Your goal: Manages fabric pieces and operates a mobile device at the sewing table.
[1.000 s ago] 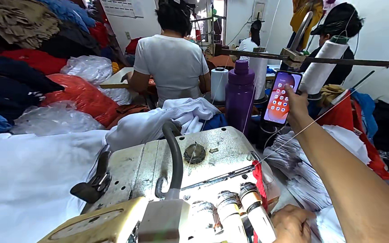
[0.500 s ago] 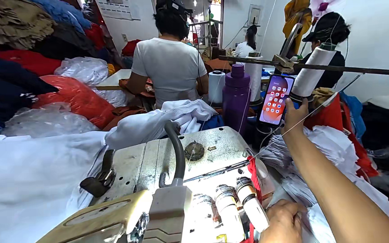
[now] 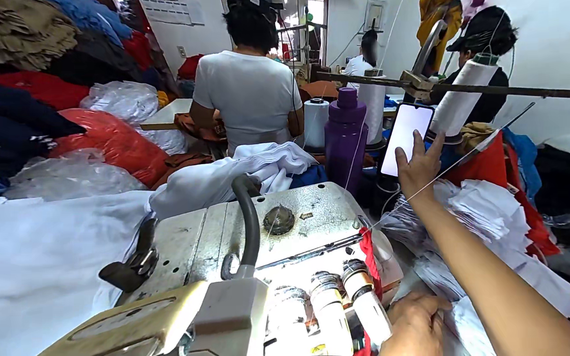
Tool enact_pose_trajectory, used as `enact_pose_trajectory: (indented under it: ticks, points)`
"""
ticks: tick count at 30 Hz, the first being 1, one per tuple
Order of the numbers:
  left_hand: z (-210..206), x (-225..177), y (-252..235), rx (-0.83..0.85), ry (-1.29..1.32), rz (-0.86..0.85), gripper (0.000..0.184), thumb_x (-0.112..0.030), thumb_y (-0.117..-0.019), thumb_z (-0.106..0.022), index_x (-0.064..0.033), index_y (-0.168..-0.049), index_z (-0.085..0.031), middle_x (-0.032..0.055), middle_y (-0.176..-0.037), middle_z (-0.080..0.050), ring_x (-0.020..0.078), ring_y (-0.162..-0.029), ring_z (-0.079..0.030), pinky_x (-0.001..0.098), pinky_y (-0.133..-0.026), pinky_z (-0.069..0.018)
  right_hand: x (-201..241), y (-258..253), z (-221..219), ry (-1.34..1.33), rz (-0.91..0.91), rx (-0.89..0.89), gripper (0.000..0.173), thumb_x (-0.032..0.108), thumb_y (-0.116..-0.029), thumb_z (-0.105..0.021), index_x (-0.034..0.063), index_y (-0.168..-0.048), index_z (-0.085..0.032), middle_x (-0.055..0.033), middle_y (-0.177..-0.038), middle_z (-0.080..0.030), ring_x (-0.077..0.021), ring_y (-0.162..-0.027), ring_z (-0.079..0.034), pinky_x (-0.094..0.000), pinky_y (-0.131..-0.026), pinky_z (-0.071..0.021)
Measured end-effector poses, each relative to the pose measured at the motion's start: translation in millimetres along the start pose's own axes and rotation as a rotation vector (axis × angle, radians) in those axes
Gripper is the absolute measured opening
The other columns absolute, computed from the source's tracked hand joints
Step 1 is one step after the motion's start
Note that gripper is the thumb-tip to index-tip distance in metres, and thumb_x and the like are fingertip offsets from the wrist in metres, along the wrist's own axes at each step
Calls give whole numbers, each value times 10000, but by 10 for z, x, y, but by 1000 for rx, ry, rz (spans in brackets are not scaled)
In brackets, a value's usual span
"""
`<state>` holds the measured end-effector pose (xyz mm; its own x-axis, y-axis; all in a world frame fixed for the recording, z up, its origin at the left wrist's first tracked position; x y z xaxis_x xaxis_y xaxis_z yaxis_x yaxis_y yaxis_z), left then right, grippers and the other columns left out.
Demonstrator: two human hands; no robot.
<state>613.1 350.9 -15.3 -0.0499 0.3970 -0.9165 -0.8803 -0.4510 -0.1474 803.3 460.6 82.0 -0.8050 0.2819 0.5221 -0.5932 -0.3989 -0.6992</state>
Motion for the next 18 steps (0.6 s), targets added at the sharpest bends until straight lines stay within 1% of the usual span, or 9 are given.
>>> enact_pose_trajectory:
  ticks: [4, 6, 8, 9, 12, 15, 16, 17, 18]
  points:
    - [-14, 28, -6, -27, -23, -15, 284, -3, -1003, -504, 23, -1158, -741, 207, -1142, -723, 307, -1091, -691, 447, -975, -520, 128, 85, -30, -250, -200, 24, 620, 284, -1056, -515, -41, -1559, -354, -349, -1660, -32, -502, -1529, -159, -569, -1201, -248]
    - [-6, 44, -5, -40, -39, -16, 280, -17, -1005, -503, 25, -1148, -741, 202, -1133, -724, 301, -1080, -694, 451, -965, -522, 196, 118, -56, -362, -332, 52, 620, 284, -1074, -502, -22, -1580, -315, -334, -1666, -2, -473, -1543, -126, -522, -1219, -238]
    - [7, 42, -2, -70, -53, -24, 263, -21, -996, -512, 42, -1104, -744, 207, -1106, -729, 301, -1069, -699, 452, -958, -527, 229, 152, -81, -420, -417, 64, 622, 292, -1089, -472, 4, -1603, -271, -322, -1671, 14, -469, -1544, -122, -516, -1220, -235]
    - [11, 41, -2, -79, -60, -22, 252, -24, -990, -517, 56, -1071, -742, 211, -1085, -728, 301, -1057, -698, 451, -949, -526, 224, 180, -103, -440, -431, 45, 615, 293, -1090, -464, 5, -1601, -279, -325, -1670, -2, -474, -1539, -140, -525, -1212, -250]
    - [23, 46, -3, -100, -84, -9, 216, -35, -963, -563, 57, -958, -759, 194, -1034, -735, 288, -1036, -699, 448, -944, -528, 249, 343, -163, -540, -445, 37, 607, 280, -1090, -454, -1, -1599, -280, -327, -1668, -27, -472, -1539, -138, -540, -1222, -225]
    - [16, 82, 18, -158, -92, -27, 166, -27, -876, -634, 18, -804, -777, 161, -969, -753, 253, -1006, -711, 425, -908, -545, 335, 507, -99, -653, -396, 140, 533, 240, -1084, -475, 11, -1557, -386, -303, -1650, -196, -425, -1514, -263, -538, -1187, -295]
    - [17, 91, 21, -171, -53, 8, 162, -23, -869, -633, 19, -806, -776, 152, -984, -747, 229, -1016, -699, 409, -910, -540, 355, 539, -33, -680, -364, 166, 502, 229, -1078, -487, 20, -1532, -436, -281, -1630, -273, -389, -1496, -318, -520, -1172, -323]
    - [25, 94, 16, -164, 21, 69, 165, -29, -900, -623, 35, -884, -773, 148, -1026, -741, 206, -1042, -685, 399, -938, -528, 377, 573, 62, -702, -338, 185, 479, 234, -1074, -502, 29, -1506, -479, -250, -1606, -345, -342, -1471, -376, -498, -1156, -351]
    - [37, 96, 1, -139, 107, 136, 191, -57, -950, -599, 42, -1032, -741, 139, -1068, -729, 183, -1060, -676, 394, -969, -519, 398, 618, 167, -738, -321, 191, 461, 242, -1070, -515, 39, -1484, -513, -205, -1570, -424, -280, -1426, -445, -462, -1135, -384]
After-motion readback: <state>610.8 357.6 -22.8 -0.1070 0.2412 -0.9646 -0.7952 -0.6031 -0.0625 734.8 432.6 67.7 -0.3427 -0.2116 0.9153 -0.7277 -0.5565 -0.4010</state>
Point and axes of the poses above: each hand's wrist, its own y-axis away from the middle knuckle, its own z-axis out of the back of the hand, x = y × z, the point moved 4 cm from there along -y, towards the middle knuckle
